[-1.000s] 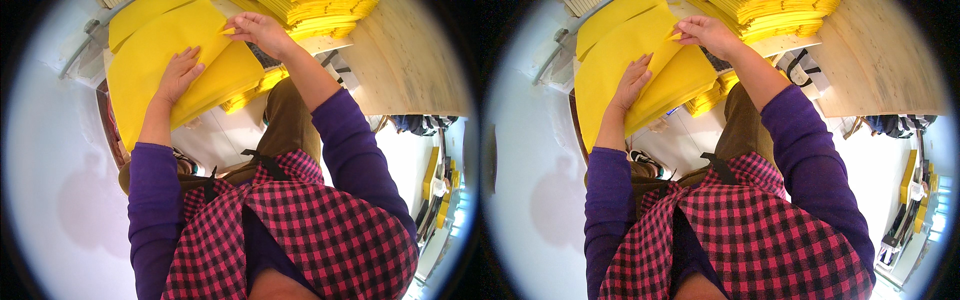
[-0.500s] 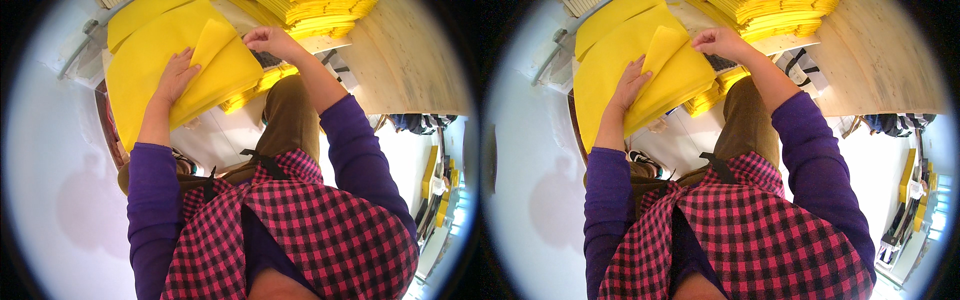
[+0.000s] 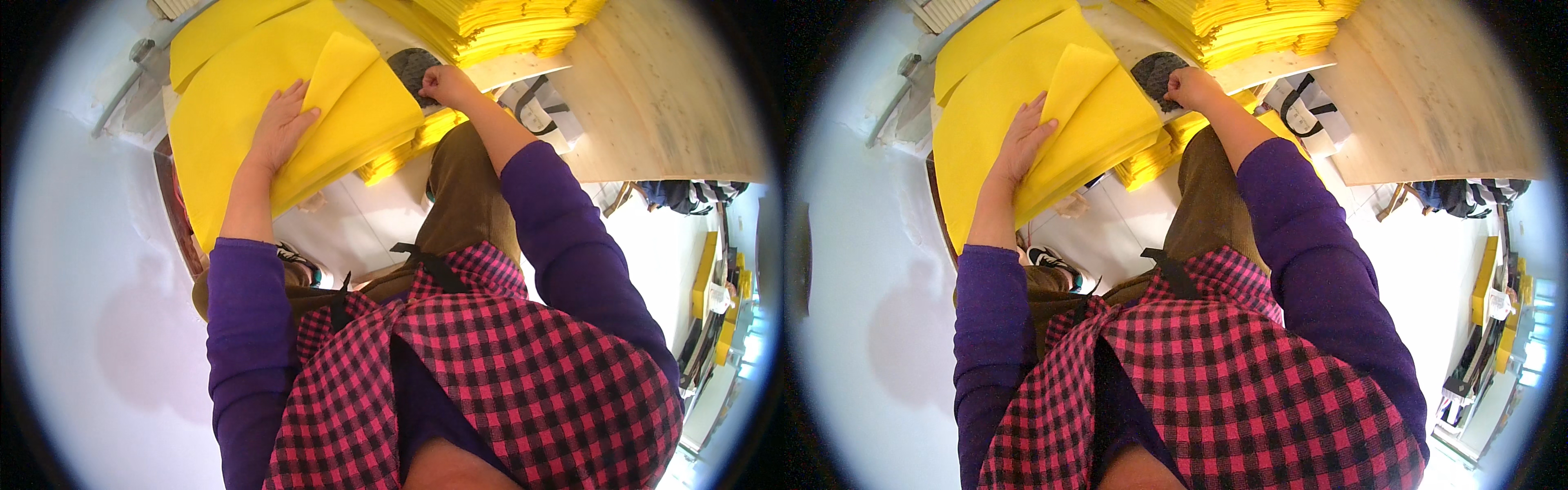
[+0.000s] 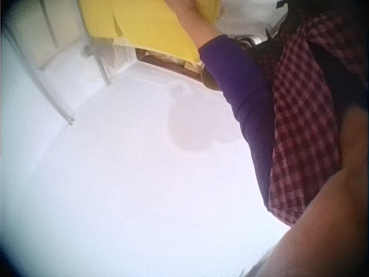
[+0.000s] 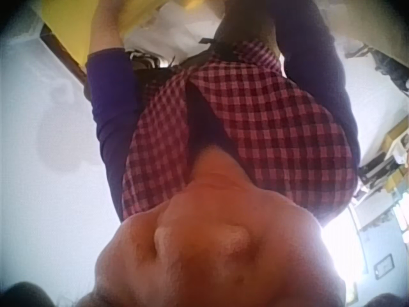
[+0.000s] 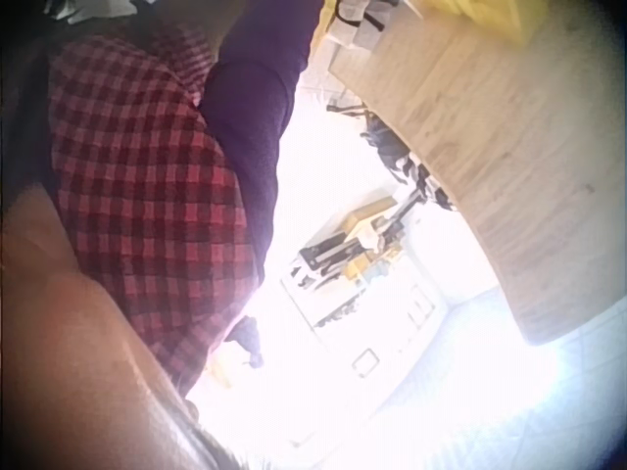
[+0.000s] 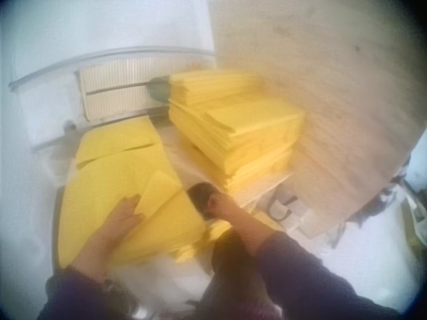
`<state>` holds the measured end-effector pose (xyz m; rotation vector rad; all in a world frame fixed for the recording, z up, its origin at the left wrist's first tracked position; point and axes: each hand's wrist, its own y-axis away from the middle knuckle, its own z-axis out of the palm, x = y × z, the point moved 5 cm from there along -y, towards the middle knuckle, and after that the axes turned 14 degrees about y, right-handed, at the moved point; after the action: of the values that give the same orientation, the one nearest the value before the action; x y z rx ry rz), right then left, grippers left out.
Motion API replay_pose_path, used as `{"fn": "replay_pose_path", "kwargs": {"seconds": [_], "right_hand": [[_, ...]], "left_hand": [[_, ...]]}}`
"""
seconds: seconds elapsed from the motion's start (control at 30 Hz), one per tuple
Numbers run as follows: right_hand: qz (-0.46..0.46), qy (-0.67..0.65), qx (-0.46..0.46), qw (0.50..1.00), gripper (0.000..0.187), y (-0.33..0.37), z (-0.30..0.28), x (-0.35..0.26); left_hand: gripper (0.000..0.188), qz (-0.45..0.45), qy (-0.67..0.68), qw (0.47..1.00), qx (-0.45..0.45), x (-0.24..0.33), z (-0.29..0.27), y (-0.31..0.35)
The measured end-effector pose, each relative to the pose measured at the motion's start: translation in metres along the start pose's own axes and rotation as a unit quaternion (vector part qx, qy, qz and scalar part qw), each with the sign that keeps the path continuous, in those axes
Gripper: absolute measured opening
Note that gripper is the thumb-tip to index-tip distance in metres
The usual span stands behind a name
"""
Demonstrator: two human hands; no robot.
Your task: The person folds yellow foam sheets in half and stacks them on a wooden workbench. The person repeats the folding and stacking process for multiple sheets throughout the clip.
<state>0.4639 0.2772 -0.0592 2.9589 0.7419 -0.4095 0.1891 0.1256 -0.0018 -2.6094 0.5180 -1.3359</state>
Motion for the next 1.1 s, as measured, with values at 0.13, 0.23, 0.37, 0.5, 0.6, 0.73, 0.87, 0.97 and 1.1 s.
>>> {"fn": "replay_pose_path", "kwargs": {"seconds": [0.13,0.23,0.37,0.5,0.6,0.73,0.87,0.97,1.1], "right_hand": [[0.014,-0.051,-0.016,0.998,0.013,-0.001,-0.004,0.007],[0.061,-0.168,-0.046,0.983,0.010,0.012,-0.019,0.008],[-0.026,-0.311,-0.072,0.947,0.013,0.033,-0.047,-0.025],[-0.082,-0.282,-0.122,0.948,0.016,0.043,-0.055,-0.057],[-0.115,-0.263,-0.136,0.948,0.015,0.040,-0.051,-0.071],[-0.114,-0.243,-0.131,0.954,0.014,0.034,-0.051,-0.073],[-0.138,-0.208,-0.106,0.963,0.014,0.029,-0.059,-0.078],[-0.149,-0.185,-0.076,0.968,0.014,0.025,-0.067,-0.082],[-0.172,-0.199,-0.065,0.963,0.016,0.017,-0.075,-0.092]], "left_hand": [[0.049,0.001,0.007,1.000,0.005,0.002,0.000,0.000],[0.049,0.001,0.001,1.000,0.012,0.002,0.000,0.001],[0.049,0.007,0.000,1.000,0.007,0.002,0.001,0.000],[0.049,0.004,-0.007,1.000,0.012,0.003,0.000,0.000],[0.049,0.000,-0.010,1.000,0.011,0.003,0.000,0.002],[0.050,-0.003,-0.011,1.000,0.012,0.002,0.000,0.002],[0.050,0.002,-0.006,1.000,0.012,0.002,0.001,0.001],[0.050,0.004,-0.008,1.000,0.010,0.004,0.000,0.001],[0.050,-0.005,-0.001,1.000,0.011,0.004,0.000,0.002]]}}
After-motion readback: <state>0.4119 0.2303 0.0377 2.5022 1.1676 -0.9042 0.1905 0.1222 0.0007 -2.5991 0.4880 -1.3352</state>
